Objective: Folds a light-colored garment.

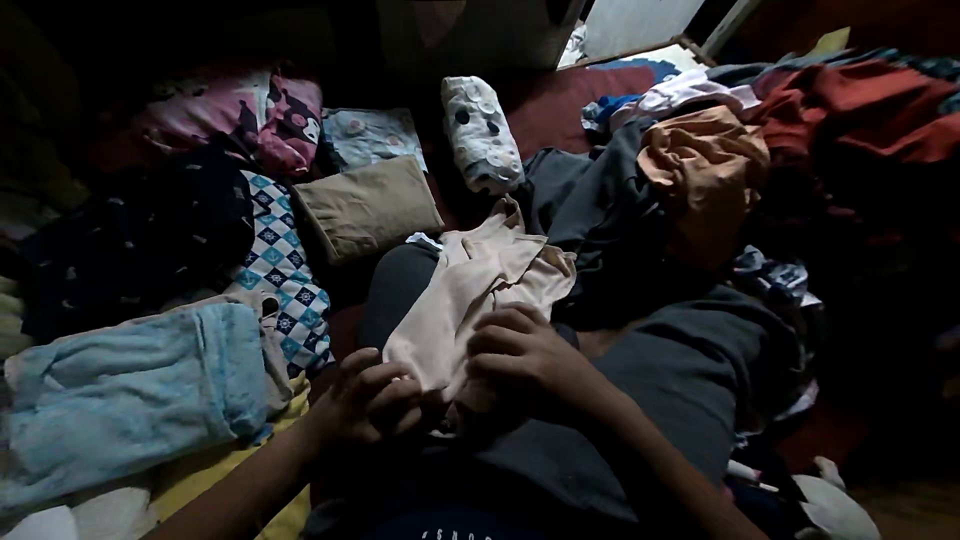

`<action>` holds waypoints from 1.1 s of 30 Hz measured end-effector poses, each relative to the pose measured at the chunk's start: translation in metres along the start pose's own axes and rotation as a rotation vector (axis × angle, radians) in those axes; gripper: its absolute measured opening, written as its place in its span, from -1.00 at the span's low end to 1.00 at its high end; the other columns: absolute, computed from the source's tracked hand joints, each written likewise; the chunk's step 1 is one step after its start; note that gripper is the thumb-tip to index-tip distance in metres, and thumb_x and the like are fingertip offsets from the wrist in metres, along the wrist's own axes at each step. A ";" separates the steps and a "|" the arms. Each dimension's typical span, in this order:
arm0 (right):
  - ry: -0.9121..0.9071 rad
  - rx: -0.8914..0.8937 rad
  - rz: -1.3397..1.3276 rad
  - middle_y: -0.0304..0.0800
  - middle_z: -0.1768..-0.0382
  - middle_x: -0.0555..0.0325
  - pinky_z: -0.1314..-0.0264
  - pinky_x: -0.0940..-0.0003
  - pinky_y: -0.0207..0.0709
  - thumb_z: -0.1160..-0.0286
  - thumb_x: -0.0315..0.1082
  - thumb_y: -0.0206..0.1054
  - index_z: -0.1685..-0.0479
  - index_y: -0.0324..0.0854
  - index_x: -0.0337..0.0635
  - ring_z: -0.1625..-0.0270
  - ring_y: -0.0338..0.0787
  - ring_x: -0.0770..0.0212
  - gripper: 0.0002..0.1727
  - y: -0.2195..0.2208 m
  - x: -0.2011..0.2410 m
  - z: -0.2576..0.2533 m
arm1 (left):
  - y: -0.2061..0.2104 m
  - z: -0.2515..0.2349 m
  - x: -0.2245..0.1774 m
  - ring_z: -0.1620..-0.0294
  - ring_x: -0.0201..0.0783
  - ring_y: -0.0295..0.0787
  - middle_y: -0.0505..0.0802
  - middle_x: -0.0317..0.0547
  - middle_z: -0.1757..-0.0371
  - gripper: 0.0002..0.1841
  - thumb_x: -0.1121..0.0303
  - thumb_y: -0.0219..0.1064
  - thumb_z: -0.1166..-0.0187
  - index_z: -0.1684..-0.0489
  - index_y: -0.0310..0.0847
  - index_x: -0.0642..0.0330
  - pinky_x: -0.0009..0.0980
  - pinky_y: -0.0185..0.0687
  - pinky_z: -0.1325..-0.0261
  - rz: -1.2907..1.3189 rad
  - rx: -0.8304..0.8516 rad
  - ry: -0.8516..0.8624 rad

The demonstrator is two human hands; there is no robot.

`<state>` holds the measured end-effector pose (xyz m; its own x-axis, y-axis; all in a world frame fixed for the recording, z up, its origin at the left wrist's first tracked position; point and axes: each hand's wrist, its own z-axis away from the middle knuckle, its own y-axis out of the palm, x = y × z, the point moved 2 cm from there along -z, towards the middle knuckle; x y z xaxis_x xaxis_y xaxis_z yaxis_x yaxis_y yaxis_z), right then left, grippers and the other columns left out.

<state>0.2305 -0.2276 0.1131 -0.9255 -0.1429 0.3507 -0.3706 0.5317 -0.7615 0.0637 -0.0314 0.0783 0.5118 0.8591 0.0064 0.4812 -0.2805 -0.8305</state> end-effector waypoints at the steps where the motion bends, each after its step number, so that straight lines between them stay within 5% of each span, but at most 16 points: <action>1: -0.013 0.023 -0.051 0.85 0.14 0.17 -0.40 0.01 0.48 -0.37 -0.35 0.37 0.38 0.79 0.01 -0.19 0.77 0.04 -0.91 0.008 0.000 -0.011 | 0.001 -0.005 0.000 -0.37 -0.27 0.51 0.68 -0.23 -0.11 -0.90 0.34 0.12 -0.80 0.05 0.56 -0.03 -0.27 0.05 -0.70 0.016 -0.042 0.031; 6: -0.069 0.138 -0.358 0.84 -0.20 -0.08 -0.50 -0.24 0.41 -0.16 -0.50 0.53 0.27 0.83 -0.26 -0.44 0.70 -0.17 -0.85 0.047 -0.005 -0.035 | 0.005 -0.018 0.000 -0.31 -0.38 0.48 0.52 -0.16 -0.13 -0.83 0.17 0.10 -0.82 -0.07 0.44 0.02 -0.49 0.04 -0.68 0.165 -0.143 -0.051; 11: -0.062 0.190 -0.469 0.91 0.16 -0.09 -0.40 -0.18 0.52 -0.11 -0.57 0.46 0.31 0.80 -0.35 -0.10 0.88 -0.09 -0.85 0.058 -0.011 -0.031 | 0.017 -0.012 -0.009 -0.21 -0.33 0.48 0.50 -0.21 -0.01 -0.95 0.26 0.14 -0.79 0.07 0.51 -0.12 -0.48 0.19 -0.55 0.151 -0.257 -0.177; 13: -0.016 0.140 -0.418 0.89 0.23 -0.08 -0.28 -0.13 0.60 -0.15 -0.58 0.44 0.34 0.77 -0.34 0.03 0.90 -0.06 -0.89 0.059 -0.009 -0.028 | 0.020 -0.007 -0.023 -0.17 -0.42 0.60 0.64 -0.13 -0.05 -0.85 0.33 0.18 -0.72 -0.06 0.52 0.17 -0.61 0.45 -0.34 0.350 -0.244 -0.539; 15: 0.075 0.020 -0.337 0.87 0.31 -0.13 -0.19 -0.11 0.62 -0.18 -0.62 0.38 0.37 0.74 -0.40 0.13 0.89 -0.08 -0.91 0.059 -0.002 -0.026 | 0.016 -0.016 -0.037 -0.10 -0.57 0.68 0.77 0.03 -0.11 -0.53 0.41 0.07 -0.71 -0.42 0.23 0.69 -0.62 0.59 -0.15 0.705 -0.207 -0.976; 17: 0.145 -0.120 -0.230 0.84 0.39 -0.11 -0.14 -0.05 0.64 -0.20 -0.61 0.31 0.40 0.73 -0.39 0.23 0.87 -0.05 -0.91 0.063 0.004 -0.025 | 0.013 -0.022 -0.047 -0.14 -0.67 0.65 0.74 0.07 -0.23 -0.22 0.05 0.03 -0.78 -0.57 0.00 0.77 -0.65 0.56 -0.18 0.931 -0.164 -1.139; 18: 0.145 -0.200 -0.157 0.81 0.45 -0.06 -0.05 0.02 0.64 -0.20 -0.56 0.28 0.44 0.72 -0.34 0.30 0.85 -0.02 -0.90 0.068 0.004 -0.024 | 0.011 -0.024 -0.053 -0.27 -0.62 0.62 0.70 0.20 -0.33 -0.02 -0.18 0.09 -0.68 -0.56 0.03 0.82 -0.62 0.52 -0.31 0.924 -0.152 -1.132; 19: 0.136 -0.255 -0.104 0.80 0.47 -0.02 0.00 0.06 0.64 -0.23 -0.53 0.26 0.45 0.71 -0.30 0.31 0.83 0.00 -0.89 0.073 0.005 -0.024 | 0.009 -0.027 -0.057 -0.36 -0.52 0.61 0.66 0.33 -0.39 0.01 -0.19 0.19 -0.61 -0.56 0.08 0.82 -0.57 0.49 -0.39 0.893 -0.149 -1.125; 21: 0.122 -0.255 -0.100 0.85 0.39 -0.02 -0.04 0.07 0.65 -0.29 -0.51 0.27 0.36 0.73 -0.27 0.23 0.87 0.00 -0.88 0.075 0.009 -0.025 | 0.009 -0.033 -0.060 -0.28 -0.39 0.68 0.68 0.44 -0.30 -0.27 0.35 0.31 -0.49 -0.53 0.18 0.79 -0.52 0.54 -0.33 0.816 -0.192 -1.162; 23: 0.127 -0.081 -0.246 0.88 0.18 -0.11 -0.19 -0.08 0.64 -0.26 -0.55 0.36 0.10 0.76 -0.36 0.03 0.88 -0.08 -0.78 0.063 0.010 -0.030 | 0.007 -0.041 -0.053 -0.10 -0.38 0.76 0.77 0.35 -0.12 -0.38 0.65 0.18 -0.35 -0.50 0.26 0.74 -0.51 0.62 -0.20 0.712 -0.203 -1.193; 27: 0.261 0.366 -0.577 0.73 -0.27 -0.31 -0.64 -0.36 0.16 -0.17 -0.55 0.58 -0.57 0.37 -0.51 -0.40 0.67 -0.25 -0.18 0.018 -0.007 -0.049 | -0.005 -0.055 -0.029 0.14 -0.40 0.79 0.84 0.12 0.06 -0.50 0.55 0.18 -0.50 -0.47 0.37 0.56 -0.44 0.72 0.02 0.537 -0.164 -1.037; 28: 0.287 0.405 -0.561 0.74 -0.26 -0.34 -0.66 -0.39 0.10 -0.13 -0.59 0.61 -0.56 0.37 -0.51 -0.40 0.67 -0.27 -0.17 0.008 -0.011 -0.054 | -0.011 -0.063 -0.024 0.20 -0.41 0.74 0.81 0.05 0.11 -0.50 0.52 0.19 -0.54 -0.48 0.36 0.52 -0.44 0.68 0.08 0.521 -0.188 -0.994; 30: 0.248 0.336 -0.430 0.81 -0.08 -0.32 -0.53 -0.27 0.36 -0.10 -0.66 0.58 -0.28 0.60 -0.57 -0.22 0.78 -0.21 -0.40 -0.012 -0.019 -0.067 | -0.022 -0.080 -0.007 0.11 -0.54 0.76 0.84 -0.14 0.00 -0.42 0.34 0.26 -0.63 -0.56 0.20 0.47 -0.51 0.72 0.01 0.608 -0.261 -0.910; 33: 0.207 0.102 -0.313 0.80 0.17 -0.21 -0.07 0.16 0.66 -0.22 -0.64 0.46 0.01 0.66 -0.53 0.11 0.80 0.05 -0.69 -0.040 -0.030 -0.089 | -0.028 -0.108 0.016 -0.13 -0.57 0.74 0.75 -0.18 -0.25 0.03 -0.09 0.45 -0.45 -0.73 -0.13 0.38 -0.51 0.72 -0.18 0.695 -0.335 -0.860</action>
<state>0.2802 -0.1701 0.1815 -0.7353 -0.1075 0.6692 -0.6478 0.4020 -0.6471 0.1353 -0.0558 0.1617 0.1483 0.4464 -0.8824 0.5167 -0.7958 -0.3157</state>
